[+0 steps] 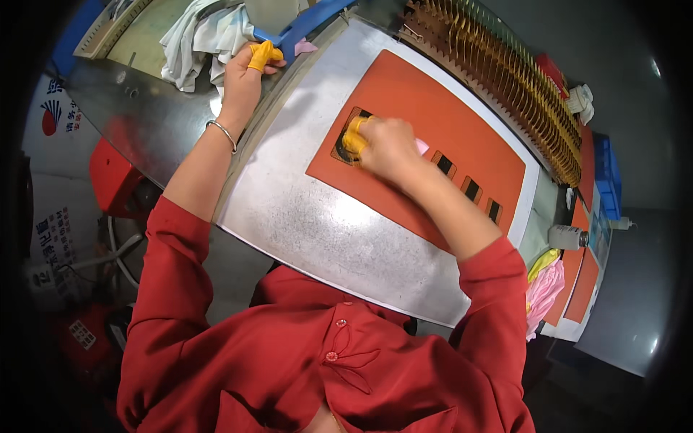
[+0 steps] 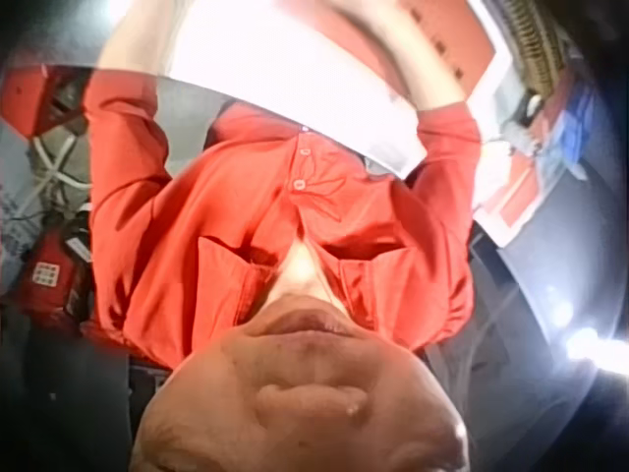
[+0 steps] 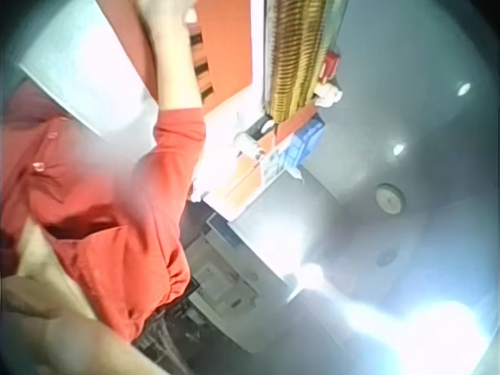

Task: The person wipes the surface of four dark, bottle-shaped decorative items arranged on a red mat using a yellow cloth. They repeatedly rub each item individually, occasionally reaching for a spray bottle to apply liquid to the cloth before continuing the wiping process.

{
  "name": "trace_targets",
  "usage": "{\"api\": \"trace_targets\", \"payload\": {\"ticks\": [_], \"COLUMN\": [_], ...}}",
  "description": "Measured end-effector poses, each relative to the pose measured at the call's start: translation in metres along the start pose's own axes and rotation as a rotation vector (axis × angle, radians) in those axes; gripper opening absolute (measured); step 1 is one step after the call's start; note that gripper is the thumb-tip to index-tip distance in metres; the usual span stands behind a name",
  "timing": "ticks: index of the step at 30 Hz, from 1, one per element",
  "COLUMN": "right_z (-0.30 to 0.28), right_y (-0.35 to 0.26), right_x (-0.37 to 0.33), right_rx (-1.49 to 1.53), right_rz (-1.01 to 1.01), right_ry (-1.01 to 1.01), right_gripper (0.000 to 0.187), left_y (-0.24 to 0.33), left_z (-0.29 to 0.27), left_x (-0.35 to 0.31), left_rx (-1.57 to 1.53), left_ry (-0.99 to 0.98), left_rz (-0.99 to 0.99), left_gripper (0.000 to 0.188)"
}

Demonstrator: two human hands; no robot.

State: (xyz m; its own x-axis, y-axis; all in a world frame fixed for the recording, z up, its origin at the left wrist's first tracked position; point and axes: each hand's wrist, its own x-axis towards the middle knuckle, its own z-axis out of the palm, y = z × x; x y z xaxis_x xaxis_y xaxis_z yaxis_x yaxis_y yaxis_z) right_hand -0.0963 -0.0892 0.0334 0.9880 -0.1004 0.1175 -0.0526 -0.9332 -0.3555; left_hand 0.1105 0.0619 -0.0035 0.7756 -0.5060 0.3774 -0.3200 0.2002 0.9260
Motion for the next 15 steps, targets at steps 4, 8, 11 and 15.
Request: {"api": "trace_targets", "payload": {"ticks": [4, 8, 11, 15], "right_z": [-0.004, -0.005, 0.0, -0.01], "right_y": [0.005, 0.012, 0.013, 0.007], "right_x": [0.003, 0.014, 0.014, 0.02], "right_rx": [-0.02, 0.071, -0.084, 0.0], "right_rz": [0.02, 0.131, 0.007, 0.182], "right_ry": [-0.071, -0.046, -0.034, -0.064], "right_gripper": [0.012, 0.013, 0.013, 0.012], "left_y": [0.005, 0.008, 0.002, 0.005], "left_z": [0.0, 0.001, 0.0, 0.0], "left_x": [-0.003, 0.0, -0.002, -0.002], "left_rx": [0.043, 0.074, 0.049, 0.068], "left_ry": [0.004, -0.005, -0.001, -0.004], "left_rz": [0.008, 0.028, 0.043, 0.015], "left_gripper": [0.02, 0.019, 0.019, 0.02]}}
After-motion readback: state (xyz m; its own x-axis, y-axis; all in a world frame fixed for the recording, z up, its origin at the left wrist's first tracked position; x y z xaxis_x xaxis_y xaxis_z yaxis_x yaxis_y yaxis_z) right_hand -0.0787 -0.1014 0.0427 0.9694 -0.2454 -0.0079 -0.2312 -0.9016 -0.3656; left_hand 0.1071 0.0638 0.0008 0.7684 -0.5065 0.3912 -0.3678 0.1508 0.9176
